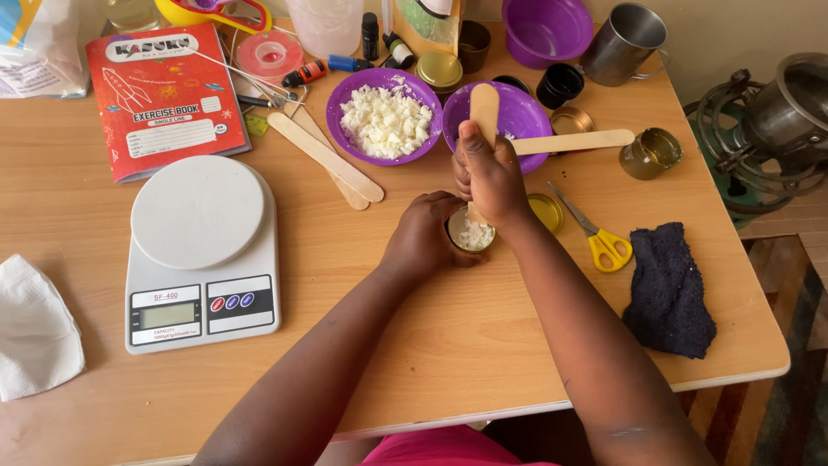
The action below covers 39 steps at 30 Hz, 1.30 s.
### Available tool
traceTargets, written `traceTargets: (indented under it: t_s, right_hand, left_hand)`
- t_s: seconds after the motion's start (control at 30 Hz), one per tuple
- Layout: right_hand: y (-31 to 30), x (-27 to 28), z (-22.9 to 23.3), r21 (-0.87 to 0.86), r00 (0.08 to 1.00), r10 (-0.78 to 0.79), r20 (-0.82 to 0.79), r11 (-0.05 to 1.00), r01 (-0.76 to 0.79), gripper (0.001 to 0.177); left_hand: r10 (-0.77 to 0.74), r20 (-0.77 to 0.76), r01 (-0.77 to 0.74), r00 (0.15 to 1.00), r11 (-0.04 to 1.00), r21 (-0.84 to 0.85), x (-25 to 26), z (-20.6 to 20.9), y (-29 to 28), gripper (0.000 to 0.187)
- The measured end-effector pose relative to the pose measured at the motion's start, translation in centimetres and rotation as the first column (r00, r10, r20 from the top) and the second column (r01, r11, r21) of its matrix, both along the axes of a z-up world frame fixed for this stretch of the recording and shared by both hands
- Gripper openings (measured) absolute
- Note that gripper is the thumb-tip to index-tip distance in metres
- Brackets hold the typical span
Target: Mixing and transferring wax flakes into a small container using wooden spatulas
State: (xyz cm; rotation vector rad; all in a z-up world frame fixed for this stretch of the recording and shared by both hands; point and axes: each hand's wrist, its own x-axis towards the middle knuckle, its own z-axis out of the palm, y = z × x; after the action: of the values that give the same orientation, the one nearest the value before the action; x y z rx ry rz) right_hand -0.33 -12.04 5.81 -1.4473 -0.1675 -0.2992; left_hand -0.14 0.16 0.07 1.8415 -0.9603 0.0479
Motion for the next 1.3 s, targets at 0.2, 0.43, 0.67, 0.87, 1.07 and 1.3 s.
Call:
traceTargets:
  t_s: [0.2,0.43,0.67,0.87,1.07,1.3]
  right_hand:
    - [-0.2,-0.5,1.2,-0.013,0.972,-0.168,-0.164,0.986,0.169,0.053]
    - [0.0,-0.7,1.2,0.046,0.955,-0.255,-0.155,0.963,0.264,0.05]
    - [0.2,-2.0,0.8,0.089,0.89,-0.448,-0.09,0.886,0.455,0.049]
    - [-0.1,-2.3,-1.2,0.073,0.931,-0.363,0.048,0.931,0.359,0.048]
    - [-0.2,-2.7,-1.1,0.047,0.941,-0.326,0.086,0.945,0.323,0.044]
    - [-1.2,-2.9,-0.5,0.151,0.955,-0.283,0.086,0.951,0.269,0.042]
  left_hand:
    - [0.003,-0.018,-0.003,1.0,1.0,0.002,-0.1,0.0,-0.1,0.064]
    - [0.045,-0.029,-0.044,0.999,0.999,0.027,-0.1,-0.4,-0.2,0.067]
    - [0.048,-0.041,-0.045,0.998,0.997,0.058,-0.4,0.0,-0.3,0.066]
    - [0.051,-0.007,-0.05,0.999,0.994,0.101,-0.2,-0.3,-0.3,0.066]
    - [0.0,0.036,-0.003,0.999,0.994,0.106,-0.4,-0.1,0.1,0.065]
    - [-0.099,0.085,0.087,0.991,0.987,0.135,0.0,-0.2,0.3,0.075]
